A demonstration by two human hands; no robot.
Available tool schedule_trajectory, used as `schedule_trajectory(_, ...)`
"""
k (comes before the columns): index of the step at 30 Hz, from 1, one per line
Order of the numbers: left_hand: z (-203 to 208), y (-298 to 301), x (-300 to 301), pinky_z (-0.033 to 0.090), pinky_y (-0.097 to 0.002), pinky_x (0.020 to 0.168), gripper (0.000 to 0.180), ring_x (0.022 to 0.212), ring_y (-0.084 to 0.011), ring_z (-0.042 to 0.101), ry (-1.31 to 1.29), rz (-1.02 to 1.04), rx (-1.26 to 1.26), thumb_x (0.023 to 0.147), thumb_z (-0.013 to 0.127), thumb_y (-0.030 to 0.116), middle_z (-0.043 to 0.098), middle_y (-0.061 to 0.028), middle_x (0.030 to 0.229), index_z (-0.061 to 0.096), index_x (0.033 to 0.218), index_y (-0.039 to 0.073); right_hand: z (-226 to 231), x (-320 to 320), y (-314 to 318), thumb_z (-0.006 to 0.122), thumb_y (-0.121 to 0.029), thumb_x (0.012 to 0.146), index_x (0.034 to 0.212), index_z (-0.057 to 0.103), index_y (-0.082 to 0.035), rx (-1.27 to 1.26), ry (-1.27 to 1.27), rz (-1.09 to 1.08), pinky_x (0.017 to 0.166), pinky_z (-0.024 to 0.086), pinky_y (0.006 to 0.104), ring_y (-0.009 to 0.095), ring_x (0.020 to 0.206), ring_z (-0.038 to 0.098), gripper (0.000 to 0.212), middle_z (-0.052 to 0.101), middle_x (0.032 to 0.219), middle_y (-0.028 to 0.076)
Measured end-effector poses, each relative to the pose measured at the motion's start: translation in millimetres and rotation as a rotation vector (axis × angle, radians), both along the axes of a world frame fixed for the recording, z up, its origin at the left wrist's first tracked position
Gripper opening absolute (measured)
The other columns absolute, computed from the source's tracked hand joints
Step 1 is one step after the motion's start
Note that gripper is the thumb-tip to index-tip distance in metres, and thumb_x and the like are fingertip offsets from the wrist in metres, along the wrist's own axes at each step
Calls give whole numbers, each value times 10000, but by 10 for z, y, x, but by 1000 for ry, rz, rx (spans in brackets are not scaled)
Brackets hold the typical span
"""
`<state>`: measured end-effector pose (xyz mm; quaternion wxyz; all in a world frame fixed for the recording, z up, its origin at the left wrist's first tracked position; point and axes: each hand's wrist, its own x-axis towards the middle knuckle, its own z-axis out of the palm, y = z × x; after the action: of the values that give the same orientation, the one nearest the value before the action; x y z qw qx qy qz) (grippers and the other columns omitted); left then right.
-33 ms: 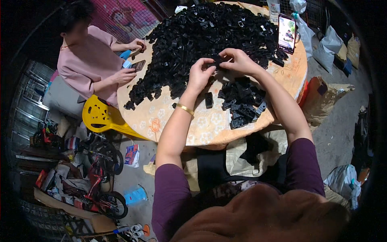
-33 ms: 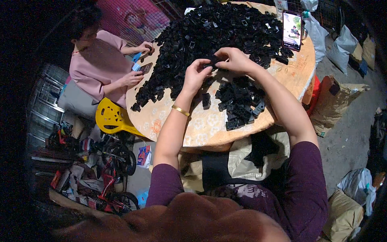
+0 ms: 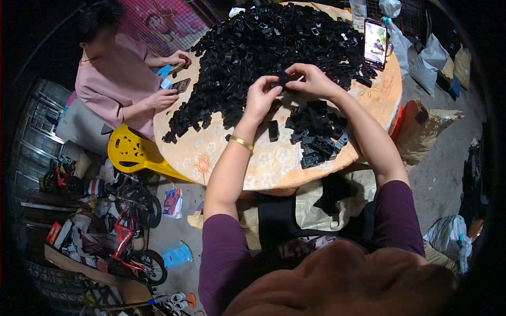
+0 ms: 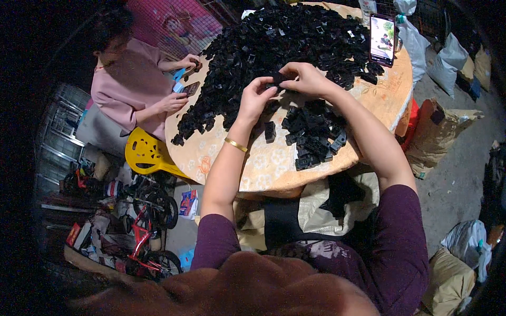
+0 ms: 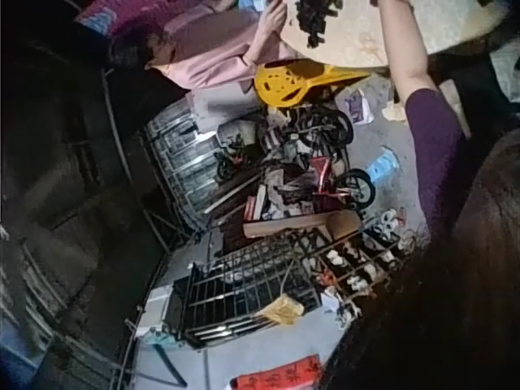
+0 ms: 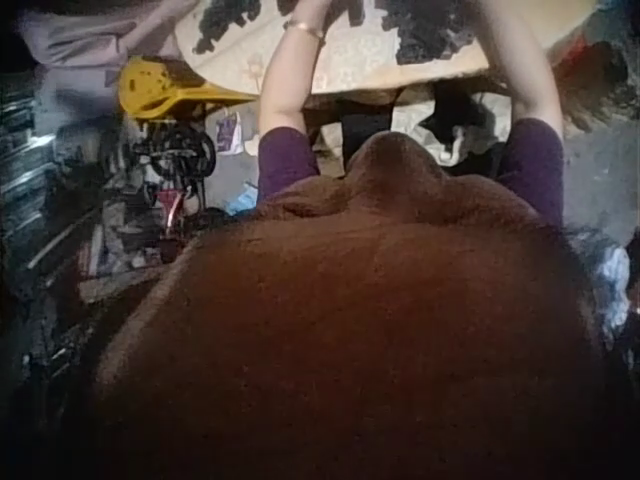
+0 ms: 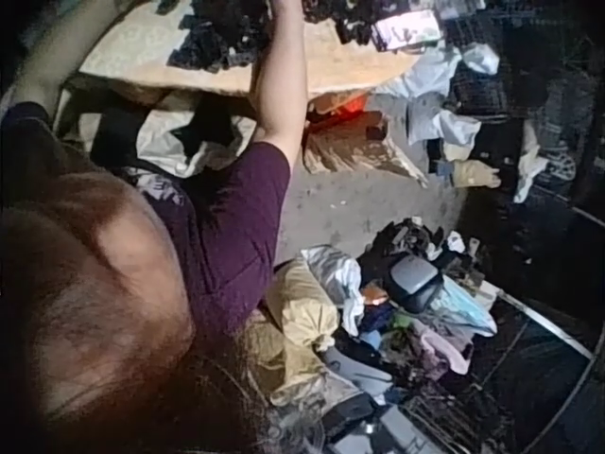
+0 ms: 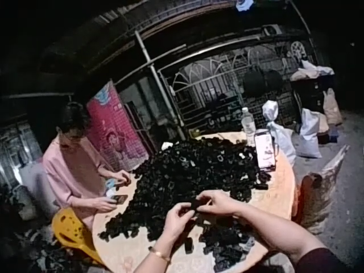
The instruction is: The person assembles plastic components by picking individual pieces from a pile on the table, snapping them together by hand, and placing the assembled parts on the table.
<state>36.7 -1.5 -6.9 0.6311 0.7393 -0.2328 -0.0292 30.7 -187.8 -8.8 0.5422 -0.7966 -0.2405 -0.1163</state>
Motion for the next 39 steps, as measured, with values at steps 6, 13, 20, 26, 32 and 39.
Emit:
schedule_trajectory(6, 37, 33, -2, 527, -286, 741, 220, 806, -182, 597, 315, -15, -435, 829, 552, 62, 573, -94, 915, 512, 1032, -12, 128, -101, 62, 693, -139, 712, 965, 554, -9, 104, 8, -107, 703, 458, 255, 107, 799, 546, 317, 583, 858, 35)
schedule_trajectory(13, -5, -38, -92, 502, -228, 607, 207, 707, -144, 578, 379, -40, -556, 888, 460, 98, 584, -91, 893, 514, 1058, -8, 26, -82, 170, 722, -118, 691, 921, 540, 2, 188, 138, -21, 603, 462, 223, 82, 676, 549, 316, 587, 751, 26)
schedule_trajectory(20, -19, -57, -108, 481, -190, 628, 218, 693, -108, 568, 163, -57, -247, 879, 452, 87, 585, -62, 874, 524, 1049, -29, 0, -81, 194, 717, -136, 690, 883, 557, -8, 96, 36, -146, 614, 470, 245, 102, 672, 570, 282, 609, 756, 42)
schedule_trajectory(26, 63, -107, -221, 499, -216, 669, 198, 716, -112, 585, -9, 17, -169, 879, 495, 149, 585, -57, 858, 539, 981, -15, 72, -172, 216, 670, -138, 740, 947, 573, -16, 72, -40, -123, 650, 473, 241, 104, 769, 581, 259, 621, 854, 41)
schedule_trajectory(32, 157, -84, -245, 508, -234, 663, 320, 740, -127, 595, 56, 25, -322, 882, 499, 191, 575, -71, 909, 435, 1130, -2, 100, -205, 230, 665, -125, 742, 1000, 584, -16, 215, -37, -84, 662, 485, 239, 100, 765, 585, 291, 619, 912, 62)
schedule_trajectory(39, 105, -34, -137, 508, -266, 724, 338, 787, -133, 584, -44, -22, -260, 840, 551, 89, 574, -64, 950, 451, 1144, -18, 119, -239, 245, 677, -121, 730, 953, 599, -13, 119, -81, -159, 655, 490, 236, 93, 761, 586, 260, 632, 874, 62)
